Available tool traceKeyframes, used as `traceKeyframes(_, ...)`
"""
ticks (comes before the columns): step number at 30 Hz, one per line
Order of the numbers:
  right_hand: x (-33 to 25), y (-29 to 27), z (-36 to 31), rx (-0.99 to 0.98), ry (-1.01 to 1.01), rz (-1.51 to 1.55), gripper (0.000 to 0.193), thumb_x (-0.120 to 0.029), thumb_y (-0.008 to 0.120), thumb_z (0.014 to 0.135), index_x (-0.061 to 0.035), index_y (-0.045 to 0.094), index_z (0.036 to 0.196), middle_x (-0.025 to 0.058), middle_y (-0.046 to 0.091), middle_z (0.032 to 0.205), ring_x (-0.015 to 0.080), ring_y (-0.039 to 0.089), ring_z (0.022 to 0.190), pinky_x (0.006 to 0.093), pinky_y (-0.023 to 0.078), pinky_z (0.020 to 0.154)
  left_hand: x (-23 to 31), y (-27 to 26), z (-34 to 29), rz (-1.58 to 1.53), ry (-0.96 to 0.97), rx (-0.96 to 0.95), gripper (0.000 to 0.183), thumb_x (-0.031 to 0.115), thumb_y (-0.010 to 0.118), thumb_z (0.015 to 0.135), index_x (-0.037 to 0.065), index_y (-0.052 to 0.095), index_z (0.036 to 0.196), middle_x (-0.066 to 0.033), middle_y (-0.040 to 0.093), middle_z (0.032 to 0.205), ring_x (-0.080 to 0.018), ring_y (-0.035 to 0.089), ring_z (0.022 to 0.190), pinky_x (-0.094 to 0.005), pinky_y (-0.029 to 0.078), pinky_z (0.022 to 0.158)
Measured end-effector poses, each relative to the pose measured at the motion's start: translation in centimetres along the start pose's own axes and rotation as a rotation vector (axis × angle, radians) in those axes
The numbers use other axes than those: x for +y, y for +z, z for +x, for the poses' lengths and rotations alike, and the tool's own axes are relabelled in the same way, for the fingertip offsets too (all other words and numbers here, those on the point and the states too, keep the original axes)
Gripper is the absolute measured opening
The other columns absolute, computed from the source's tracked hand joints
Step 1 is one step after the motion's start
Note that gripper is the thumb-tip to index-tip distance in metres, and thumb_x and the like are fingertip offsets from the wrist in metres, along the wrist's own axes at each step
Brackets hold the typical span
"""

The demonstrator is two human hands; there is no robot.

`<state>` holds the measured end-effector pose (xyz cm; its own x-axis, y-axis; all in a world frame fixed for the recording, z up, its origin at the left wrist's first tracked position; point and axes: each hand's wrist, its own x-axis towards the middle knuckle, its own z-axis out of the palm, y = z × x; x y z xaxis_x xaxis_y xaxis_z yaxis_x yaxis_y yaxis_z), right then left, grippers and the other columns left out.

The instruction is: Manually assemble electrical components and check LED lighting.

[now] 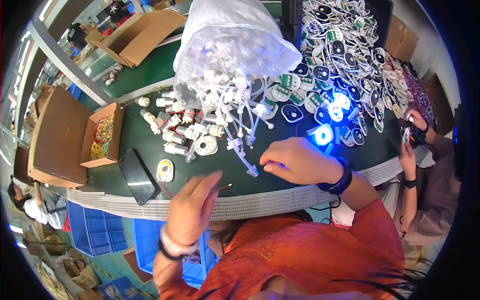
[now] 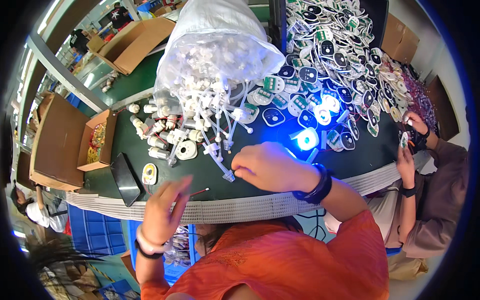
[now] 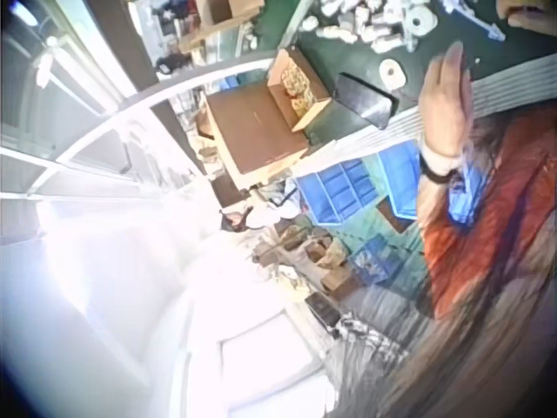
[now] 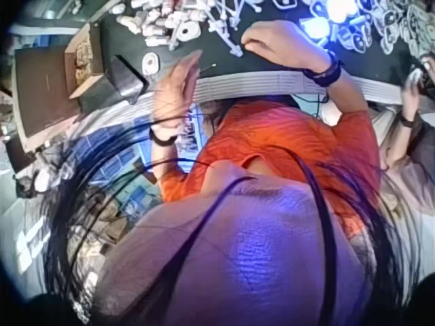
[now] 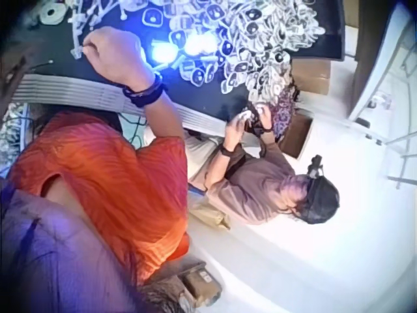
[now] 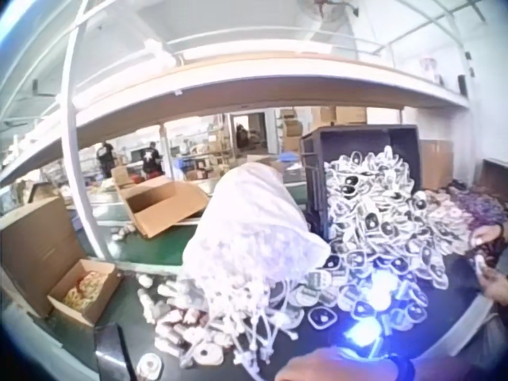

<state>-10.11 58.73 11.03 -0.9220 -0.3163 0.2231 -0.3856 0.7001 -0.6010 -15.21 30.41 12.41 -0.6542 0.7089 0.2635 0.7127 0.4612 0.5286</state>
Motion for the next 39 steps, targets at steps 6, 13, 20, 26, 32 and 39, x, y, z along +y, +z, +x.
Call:
traceKeyframes(6,-0.1,2.9,-0.1,0.215,-0.152,0.119,0.032,-0.006,0.069,0.079,-0.0062,0.061,0.110,0.0128,0.061,0.109,0.0340,0.060,0.100,0.0434,0.050,0.084,-1.8,4.7,5.9,0.518,0.188,0.083,0.041,0.006,0.072,0.072,0.010,0.063,0.112,-0.0087,0.062,0.109,-0.0291,0.063,0.096,-0.0403,0.052,0.079)
traceKeyframes(13,-0.4,2.4,-0.7,0.263,-0.103,0.130,0.058,-0.006,0.071,0.076,-0.0031,0.053,0.131,0.0149,0.056,0.124,0.0336,0.056,0.113,0.0446,0.045,0.096,-0.9,4.4,6.2,0.341,0.201,0.058,0.023,0.008,0.072,0.074,0.009,0.067,0.096,-0.0074,0.061,0.087,-0.0275,0.062,0.081,-0.0390,0.052,0.068)
traceKeyframes(20,-0.3,2.2,-0.2,0.082,-0.137,0.031,0.072,-0.010,0.073,0.075,-0.0004,0.043,0.139,0.0160,0.051,0.132,0.0334,0.051,0.121,0.0449,0.041,0.101,-2.3,5.3,5.9,0.254,0.113,-0.032,0.023,0.010,0.073,0.076,0.007,0.066,0.097,-0.0083,0.062,0.090,-0.0303,0.061,0.083,-0.0395,0.052,0.069)
traceKeyframes(26,-0.2,2.7,-0.8,0.010,-0.126,0.048,0.076,-0.015,0.074,0.075,0.0003,0.040,0.141,0.0173,0.049,0.135,0.0343,0.049,0.124,0.0454,0.039,0.103,-2.3,5.8,4.8,0.308,0.131,-0.045,0.023,0.014,0.073,0.076,0.008,0.066,0.096,-0.0076,0.062,0.084,-0.0292,0.062,0.079,-0.0398,0.052,0.066)
traceKeyframes(32,0.7,3.2,-0.5,0.001,-0.144,0.040,0.058,-0.021,0.074,0.078,-0.0042,0.052,0.129,0.0145,0.056,0.126,0.0330,0.053,0.117,0.0444,0.039,0.100,0.2,3.8,4.3,0.082,0.222,0.005,0.020,0.004,0.072,0.075,0.008,0.067,0.094,-0.0066,0.061,0.081,-0.0271,0.061,0.074,-0.0384,0.050,0.062)
traceKeyframes(39,1.2,2.3,0.5,0.102,-0.282,0.075,0.007,-0.020,0.071,0.082,-0.0136,0.067,0.084,0.0028,0.063,0.091,0.0227,0.057,0.094,0.0398,0.041,0.085,0.7,2.3,3.7,-0.183,0.056,-0.072,0.017,0.009,0.075,0.080,0.006,0.070,0.096,-0.0075,0.065,0.085,-0.0247,0.063,0.078,-0.0323,0.050,0.065)
